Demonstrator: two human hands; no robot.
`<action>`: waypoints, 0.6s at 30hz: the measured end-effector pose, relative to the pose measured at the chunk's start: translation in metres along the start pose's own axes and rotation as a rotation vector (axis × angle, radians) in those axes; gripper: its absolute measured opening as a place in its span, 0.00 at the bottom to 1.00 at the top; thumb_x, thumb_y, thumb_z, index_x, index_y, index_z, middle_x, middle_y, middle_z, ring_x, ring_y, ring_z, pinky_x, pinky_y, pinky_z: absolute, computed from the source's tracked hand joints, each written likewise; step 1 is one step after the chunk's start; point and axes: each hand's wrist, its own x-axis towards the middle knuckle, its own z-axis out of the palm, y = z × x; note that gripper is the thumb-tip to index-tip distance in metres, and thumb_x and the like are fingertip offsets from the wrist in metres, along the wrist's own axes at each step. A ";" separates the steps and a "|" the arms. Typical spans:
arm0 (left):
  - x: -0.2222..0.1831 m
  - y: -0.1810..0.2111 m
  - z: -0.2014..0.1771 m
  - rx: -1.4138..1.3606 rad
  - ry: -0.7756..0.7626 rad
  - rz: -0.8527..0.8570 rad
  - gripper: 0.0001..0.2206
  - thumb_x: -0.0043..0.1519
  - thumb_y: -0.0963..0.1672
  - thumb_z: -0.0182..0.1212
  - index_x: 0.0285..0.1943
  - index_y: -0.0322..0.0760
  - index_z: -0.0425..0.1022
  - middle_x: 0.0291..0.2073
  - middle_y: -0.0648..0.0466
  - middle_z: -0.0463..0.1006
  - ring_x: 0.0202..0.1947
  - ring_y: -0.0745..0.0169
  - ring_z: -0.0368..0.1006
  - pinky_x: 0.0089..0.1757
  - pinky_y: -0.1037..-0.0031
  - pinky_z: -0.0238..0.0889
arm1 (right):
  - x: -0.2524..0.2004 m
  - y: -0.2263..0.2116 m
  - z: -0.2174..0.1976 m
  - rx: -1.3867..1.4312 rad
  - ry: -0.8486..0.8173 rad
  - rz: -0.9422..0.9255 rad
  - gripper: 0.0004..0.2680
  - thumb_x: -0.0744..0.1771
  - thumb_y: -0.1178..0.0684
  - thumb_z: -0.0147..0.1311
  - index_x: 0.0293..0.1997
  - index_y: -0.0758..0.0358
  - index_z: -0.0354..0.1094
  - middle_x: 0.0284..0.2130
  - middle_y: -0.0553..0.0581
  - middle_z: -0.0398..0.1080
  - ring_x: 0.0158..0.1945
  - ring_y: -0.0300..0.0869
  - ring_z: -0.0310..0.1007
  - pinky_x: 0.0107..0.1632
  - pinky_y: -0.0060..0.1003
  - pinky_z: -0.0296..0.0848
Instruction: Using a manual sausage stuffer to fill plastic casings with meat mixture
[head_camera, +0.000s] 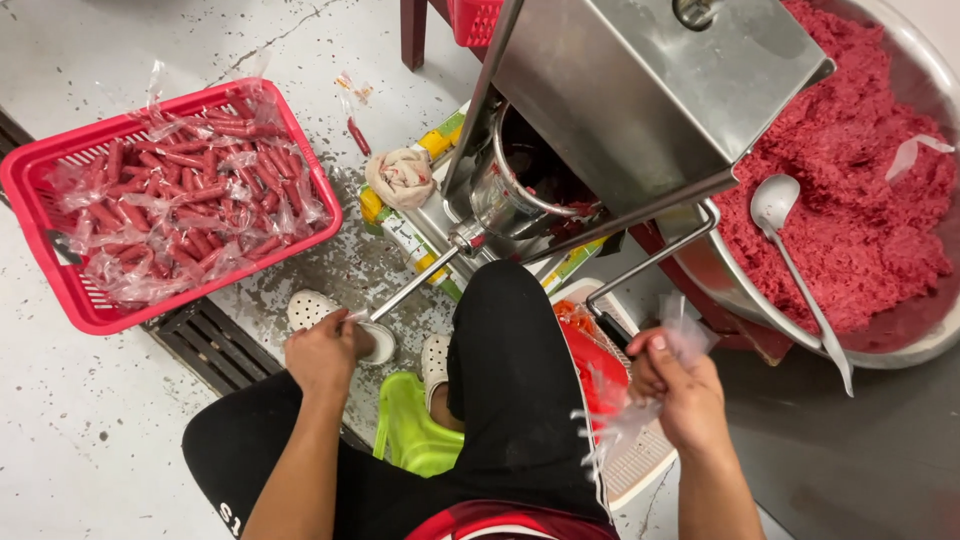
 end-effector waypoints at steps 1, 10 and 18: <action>0.000 0.010 -0.009 0.013 -0.089 -0.040 0.13 0.66 0.52 0.62 0.58 0.56 0.82 0.24 0.58 0.86 0.27 0.65 0.79 0.56 0.65 0.64 | 0.001 0.000 -0.004 -0.149 0.057 -0.039 0.11 0.74 0.54 0.39 0.40 0.66 0.70 0.18 0.46 0.54 0.21 0.37 0.55 0.26 0.33 0.61; -0.011 -0.023 0.037 0.060 0.207 0.303 0.10 0.57 0.54 0.69 0.47 0.65 0.83 0.33 0.70 0.83 0.36 0.71 0.80 0.66 0.63 0.54 | 0.048 -0.016 -0.002 -0.927 0.399 0.035 0.10 0.69 0.45 0.59 0.36 0.61 0.74 0.19 0.63 0.67 0.26 0.51 0.64 0.36 0.45 0.62; 0.011 0.074 -0.004 0.159 -0.289 0.223 0.10 0.68 0.47 0.49 0.49 0.47 0.76 0.29 0.57 0.82 0.35 0.60 0.80 0.62 0.55 0.61 | 0.024 -0.007 0.041 -1.465 -0.002 0.178 0.14 0.66 0.37 0.50 0.45 0.57 0.70 0.32 0.67 0.77 0.41 0.63 0.78 0.45 0.56 0.73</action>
